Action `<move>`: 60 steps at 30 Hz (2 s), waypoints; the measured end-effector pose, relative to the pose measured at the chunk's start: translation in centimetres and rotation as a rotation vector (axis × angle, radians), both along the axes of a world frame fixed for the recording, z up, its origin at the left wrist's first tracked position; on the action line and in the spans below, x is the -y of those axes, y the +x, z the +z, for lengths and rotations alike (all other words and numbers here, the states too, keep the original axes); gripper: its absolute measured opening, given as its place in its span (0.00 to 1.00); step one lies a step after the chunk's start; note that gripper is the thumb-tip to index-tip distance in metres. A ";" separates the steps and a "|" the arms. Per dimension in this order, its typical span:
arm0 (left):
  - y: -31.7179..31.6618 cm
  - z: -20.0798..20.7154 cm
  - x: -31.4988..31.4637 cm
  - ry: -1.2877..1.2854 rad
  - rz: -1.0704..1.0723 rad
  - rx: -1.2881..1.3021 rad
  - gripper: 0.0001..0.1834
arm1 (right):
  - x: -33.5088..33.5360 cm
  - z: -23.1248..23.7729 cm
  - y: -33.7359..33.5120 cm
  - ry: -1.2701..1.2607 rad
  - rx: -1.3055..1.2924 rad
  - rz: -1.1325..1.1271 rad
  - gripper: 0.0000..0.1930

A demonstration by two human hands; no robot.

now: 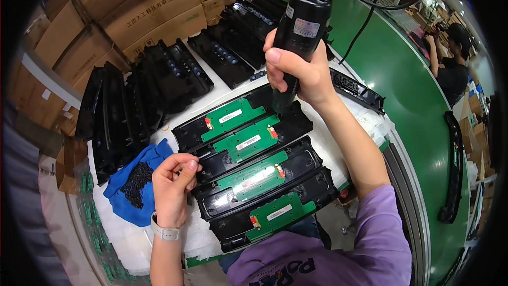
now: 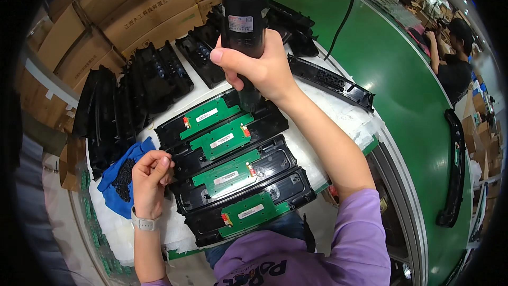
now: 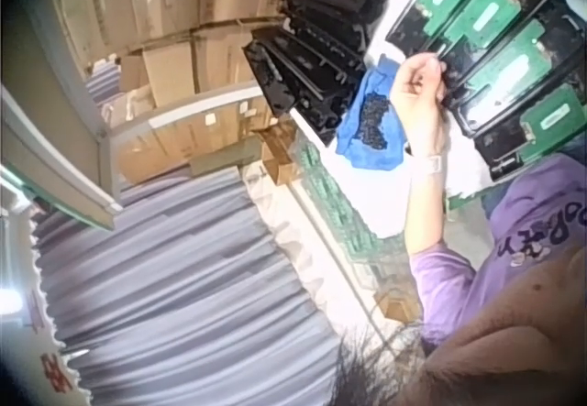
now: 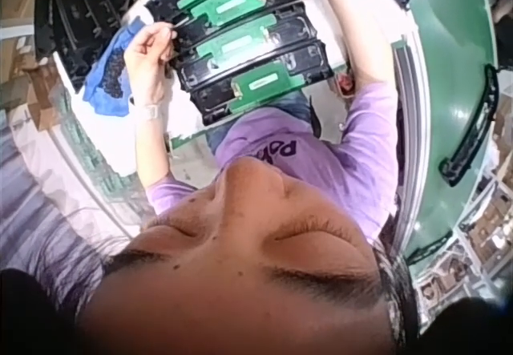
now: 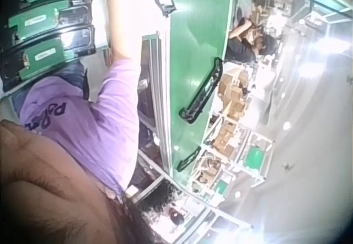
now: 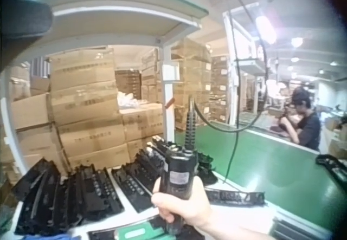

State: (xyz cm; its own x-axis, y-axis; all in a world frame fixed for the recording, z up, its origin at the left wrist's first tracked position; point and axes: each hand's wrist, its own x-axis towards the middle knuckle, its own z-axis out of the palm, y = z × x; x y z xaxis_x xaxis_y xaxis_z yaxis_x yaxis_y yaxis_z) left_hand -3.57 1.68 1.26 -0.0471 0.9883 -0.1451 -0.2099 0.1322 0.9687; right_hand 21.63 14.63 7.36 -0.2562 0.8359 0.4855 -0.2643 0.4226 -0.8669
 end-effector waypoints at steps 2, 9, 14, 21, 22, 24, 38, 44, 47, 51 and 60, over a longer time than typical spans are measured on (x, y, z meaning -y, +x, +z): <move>-0.1 -0.1 -0.2 -0.002 0.022 -0.002 0.05 | 0.0 0.1 0.0 -0.004 0.003 -0.003 0.11; -0.2 -0.2 -0.6 -0.006 0.041 0.041 0.06 | 0.2 0.2 0.0 0.001 0.016 -0.006 0.10; -0.3 -0.4 -0.7 -0.029 0.044 0.071 0.06 | 0.4 0.2 -0.3 0.009 0.034 -0.009 0.10; -0.2 -1.0 -1.1 -0.052 0.023 0.056 0.07 | -0.3 -0.1 -0.5 -0.021 0.077 0.013 0.10; -0.2 -1.1 -1.1 -0.066 0.020 0.060 0.07 | -0.3 -0.1 -0.5 -0.019 0.076 0.013 0.10; -0.1 -1.2 -1.1 -0.074 0.022 0.075 0.07 | -0.3 -0.1 -0.5 -0.031 0.053 0.016 0.10; 0.8 -0.1 -0.3 -0.087 0.024 0.271 0.09 | 3.2 0.8 -1.1 -0.036 -0.209 0.278 0.15; 2.8 1.1 1.3 -0.108 -0.217 0.211 0.10 | 5.7 0.9 -2.8 -0.095 -0.665 0.443 0.14; 3.0 1.3 1.5 -0.108 -0.250 0.198 0.10 | 5.9 0.7 -3.1 -0.113 -0.670 0.438 0.13; 2.9 0.8 1.5 -0.090 -0.265 0.174 0.09 | 6.2 0.6 -3.3 -0.168 -0.665 0.410 0.13; 3.2 0.5 1.6 -0.093 -0.270 0.171 0.07 | 6.5 0.8 -3.4 -0.259 -0.641 0.314 0.12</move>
